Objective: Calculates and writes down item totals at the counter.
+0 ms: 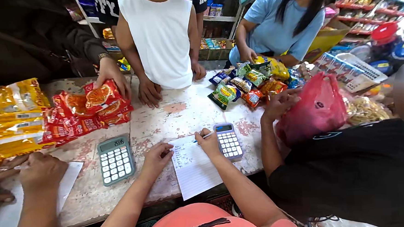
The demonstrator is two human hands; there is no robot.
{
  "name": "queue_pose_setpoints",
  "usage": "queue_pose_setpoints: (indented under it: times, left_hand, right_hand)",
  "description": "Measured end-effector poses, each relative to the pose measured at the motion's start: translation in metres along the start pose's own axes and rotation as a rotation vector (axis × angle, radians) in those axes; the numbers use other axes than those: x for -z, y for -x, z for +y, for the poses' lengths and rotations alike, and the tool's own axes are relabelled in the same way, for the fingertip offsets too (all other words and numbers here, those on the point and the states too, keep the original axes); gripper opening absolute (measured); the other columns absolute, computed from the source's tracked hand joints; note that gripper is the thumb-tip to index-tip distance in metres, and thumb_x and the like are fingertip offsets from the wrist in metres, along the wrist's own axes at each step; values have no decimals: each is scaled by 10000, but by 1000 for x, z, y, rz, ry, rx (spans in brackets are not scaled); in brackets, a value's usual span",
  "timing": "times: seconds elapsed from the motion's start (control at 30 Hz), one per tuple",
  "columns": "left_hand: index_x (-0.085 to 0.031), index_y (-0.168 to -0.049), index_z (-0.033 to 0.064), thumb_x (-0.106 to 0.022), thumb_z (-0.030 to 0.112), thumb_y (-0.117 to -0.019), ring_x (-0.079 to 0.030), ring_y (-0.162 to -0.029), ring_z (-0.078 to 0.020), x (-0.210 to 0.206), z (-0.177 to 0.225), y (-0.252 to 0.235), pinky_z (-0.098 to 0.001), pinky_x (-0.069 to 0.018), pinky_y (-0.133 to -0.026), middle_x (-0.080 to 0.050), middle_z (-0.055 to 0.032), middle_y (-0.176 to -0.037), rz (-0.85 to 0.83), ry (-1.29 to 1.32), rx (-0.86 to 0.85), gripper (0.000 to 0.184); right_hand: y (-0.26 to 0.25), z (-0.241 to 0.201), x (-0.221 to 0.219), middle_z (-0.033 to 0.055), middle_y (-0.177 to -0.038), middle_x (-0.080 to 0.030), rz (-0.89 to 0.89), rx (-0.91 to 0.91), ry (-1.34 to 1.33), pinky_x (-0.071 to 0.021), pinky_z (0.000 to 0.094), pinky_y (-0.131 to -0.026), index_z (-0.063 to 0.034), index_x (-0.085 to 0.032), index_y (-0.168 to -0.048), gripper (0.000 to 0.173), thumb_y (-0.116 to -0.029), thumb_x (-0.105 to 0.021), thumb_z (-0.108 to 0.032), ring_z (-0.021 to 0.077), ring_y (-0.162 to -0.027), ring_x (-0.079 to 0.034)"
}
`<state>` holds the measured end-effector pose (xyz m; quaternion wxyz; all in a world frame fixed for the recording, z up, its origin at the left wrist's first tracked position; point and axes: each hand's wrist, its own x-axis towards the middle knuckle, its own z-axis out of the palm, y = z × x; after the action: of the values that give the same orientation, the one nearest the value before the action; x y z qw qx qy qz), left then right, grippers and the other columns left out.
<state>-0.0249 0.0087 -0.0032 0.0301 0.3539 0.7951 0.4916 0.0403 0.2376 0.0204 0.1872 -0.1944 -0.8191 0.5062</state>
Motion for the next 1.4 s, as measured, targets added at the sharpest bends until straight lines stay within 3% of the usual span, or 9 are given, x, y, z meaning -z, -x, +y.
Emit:
queue_pose_setpoints:
  times: [0.13, 0.23, 0.33, 0.4, 0.53, 0.77, 0.93, 1.1, 1.4]
  left_hand:
    - [-737, -1095, 2, -672, 186, -937, -669, -803, -152, -1, -2, 4, -298, -576, -741, -710, -146, -1018, 24, -65, -70, 252]
    - [-745, -1052, -1, -669, 200, -912, -695, -855, -210, -2, 4, 3, -380, -592, -788, -720, -153, -1021, 36, -96, -86, 257]
    - [-742, -1063, -33, -701, 180, -909, -683, -937, -362, 2, 7, 3, -543, -544, -843, -715, -226, -1033, -5, -116, -63, 266]
    - [-735, -1069, -47, -712, 160, -917, -666, -963, -410, 5, 8, 3, -587, -515, -860, -703, -256, -1031, -44, -122, -38, 258]
    - [-723, -1082, -69, -706, 157, -933, -659, -972, -418, 6, 12, 0, -568, -519, -881, -691, -281, -1043, -82, -132, -2, 270]
    - [-726, -1093, -51, -709, 173, -930, -652, -987, -416, 8, 9, 3, -632, -452, -933, -703, -249, -1030, -80, -151, 10, 278]
    - [-738, -1122, -28, -706, 209, -898, -630, -1157, -457, 0, -4, 1, -690, -407, -1023, -693, -256, -1182, -3, -126, -60, 328]
    - [-761, -1094, 26, -712, 204, -892, -646, -1159, -394, 1, 0, 4, -663, -444, -1009, -690, -210, -1213, 48, -133, -35, 274]
    - [-766, -1109, 78, -694, 227, -915, -665, -1104, -327, 2, 1, 4, -712, -375, -1011, -712, -135, -1161, 27, -163, 14, 255]
  right_hand:
    - [3, 5, -6, 30, -655, -604, -1, 38, 24, -504, 288, -619, 4, -651, -772, 247, -932, -670, -183, 79, -599, -572]
    - [6, -1, 3, 91, -699, -640, -1, 82, 100, -527, 356, -661, 27, -677, -819, 259, -946, -653, -197, 158, -654, -622]
    - [12, -18, 9, 168, -764, -668, -83, 53, 208, -527, 462, -738, 55, -690, -881, 296, -990, -601, -205, 273, -754, -665]
    - [13, -19, 8, 177, -770, -668, -99, 37, 231, -523, 483, -741, 50, -688, -886, 312, -1000, -583, -222, 295, -771, -670]
    - [8, -16, 10, 179, -760, -653, -109, 29, 194, -507, 479, -738, 52, -677, -866, 316, -994, -588, -223, 294, -767, -655]
    - [9, -17, 9, 170, -761, -646, -137, 11, 215, -496, 465, -737, 43, -674, -873, 316, -1000, -579, -230, 284, -768, -645]
    - [9, -20, 12, 170, -776, -657, -110, 15, 204, -509, 462, -756, 51, -680, -885, 298, -990, -597, -215, 278, -776, -652]
    - [9, -21, 6, 127, -779, -659, -89, -14, 205, -516, 409, -754, 41, -679, -885, 280, -978, -606, -213, 212, -760, -641]
    - [5, -7, -2, 27, -621, -531, -10, -13, 147, -448, 344, -641, -19, -599, -699, 258, -906, -666, -158, 120, -614, -514]
